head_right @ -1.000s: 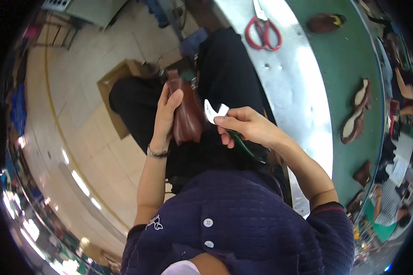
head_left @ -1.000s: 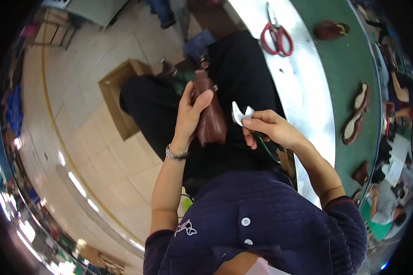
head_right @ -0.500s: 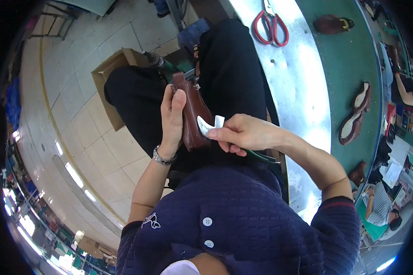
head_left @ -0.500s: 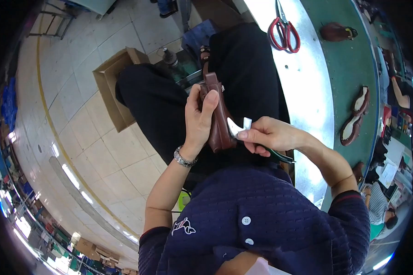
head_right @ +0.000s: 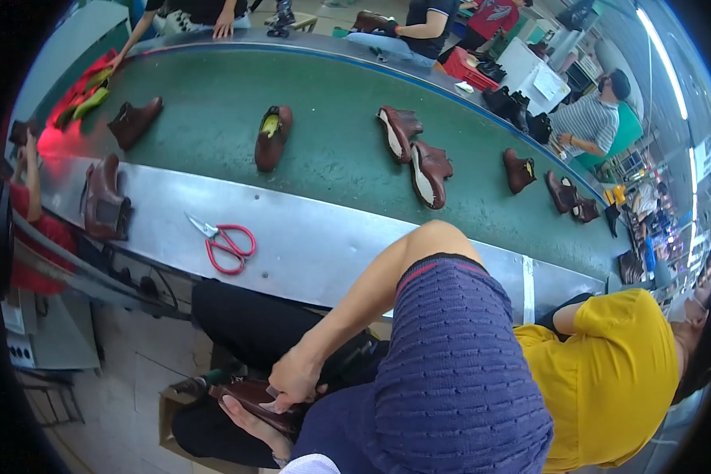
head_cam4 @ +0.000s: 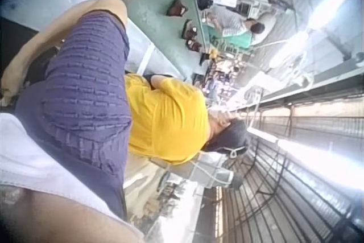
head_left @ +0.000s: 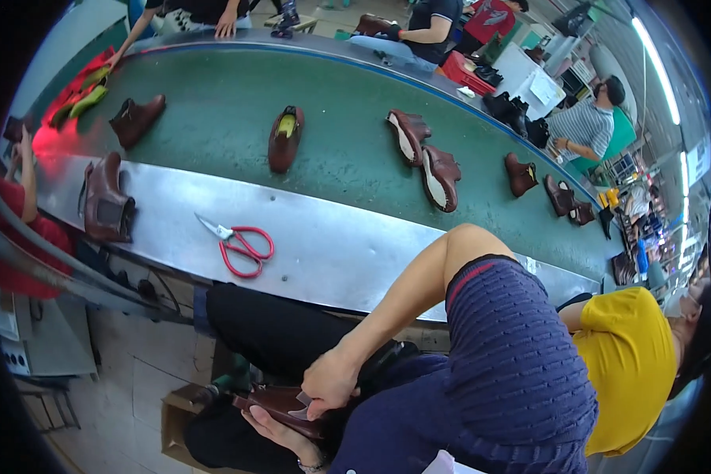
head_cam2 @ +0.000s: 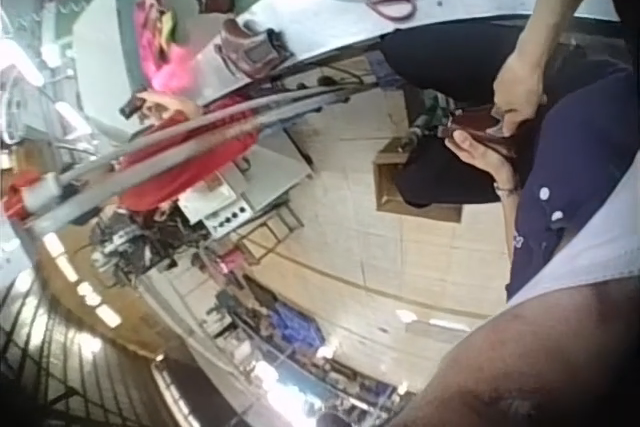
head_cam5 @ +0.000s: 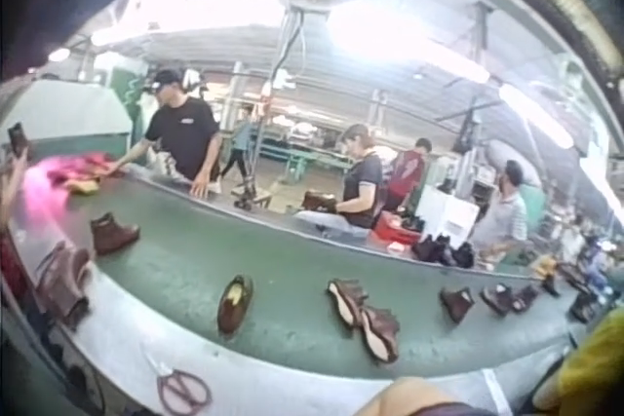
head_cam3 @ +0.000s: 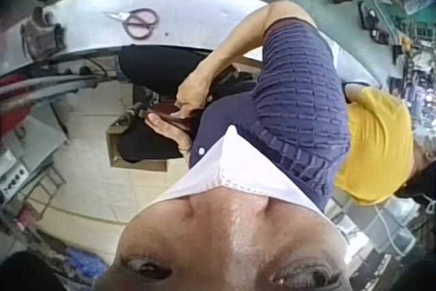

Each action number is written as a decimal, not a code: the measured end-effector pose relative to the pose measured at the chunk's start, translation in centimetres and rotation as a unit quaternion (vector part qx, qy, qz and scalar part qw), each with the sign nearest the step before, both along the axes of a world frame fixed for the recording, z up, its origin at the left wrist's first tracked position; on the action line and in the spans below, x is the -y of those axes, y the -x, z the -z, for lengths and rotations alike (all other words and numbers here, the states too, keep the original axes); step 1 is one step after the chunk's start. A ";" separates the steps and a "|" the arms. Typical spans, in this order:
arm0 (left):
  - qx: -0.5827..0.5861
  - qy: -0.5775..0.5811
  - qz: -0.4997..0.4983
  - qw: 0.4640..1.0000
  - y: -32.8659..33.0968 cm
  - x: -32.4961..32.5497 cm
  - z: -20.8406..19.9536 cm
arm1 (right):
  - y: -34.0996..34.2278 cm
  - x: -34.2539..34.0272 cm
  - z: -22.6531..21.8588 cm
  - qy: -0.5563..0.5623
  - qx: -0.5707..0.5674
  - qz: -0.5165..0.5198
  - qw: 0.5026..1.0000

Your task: Manufacturing and inspecting shoes on a factory production line.

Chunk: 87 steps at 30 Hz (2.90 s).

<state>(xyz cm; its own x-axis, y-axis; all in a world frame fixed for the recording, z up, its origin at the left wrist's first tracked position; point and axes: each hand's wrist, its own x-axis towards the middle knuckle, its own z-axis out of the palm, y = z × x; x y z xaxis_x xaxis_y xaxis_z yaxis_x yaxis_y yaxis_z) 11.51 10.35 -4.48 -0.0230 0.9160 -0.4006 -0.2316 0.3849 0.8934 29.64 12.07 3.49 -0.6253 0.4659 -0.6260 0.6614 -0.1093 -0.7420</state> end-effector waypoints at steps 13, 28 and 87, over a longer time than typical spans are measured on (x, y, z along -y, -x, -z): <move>-0.035 -0.003 0.022 0.999 1.2 -1.9 3.6 | 0.8 0.6 0.0 -0.228 0.050 0.031 0.972; 0.095 0.141 0.144 0.975 1.6 -2.3 1.5 | -0.5 2.0 3.1 0.029 -0.169 0.248 0.954; 0.132 -0.031 0.054 0.989 1.5 -3.5 1.7 | 0.1 0.0 1.4 0.183 -0.072 0.251 0.948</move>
<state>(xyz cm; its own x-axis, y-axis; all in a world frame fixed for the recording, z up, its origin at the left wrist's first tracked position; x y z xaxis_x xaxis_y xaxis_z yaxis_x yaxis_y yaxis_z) 10.02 13.89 -6.21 0.1750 0.9303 -0.3224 -0.4201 0.3667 0.8301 29.52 12.09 2.09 -0.4733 0.4953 -0.7285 0.3529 -0.6511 -0.6719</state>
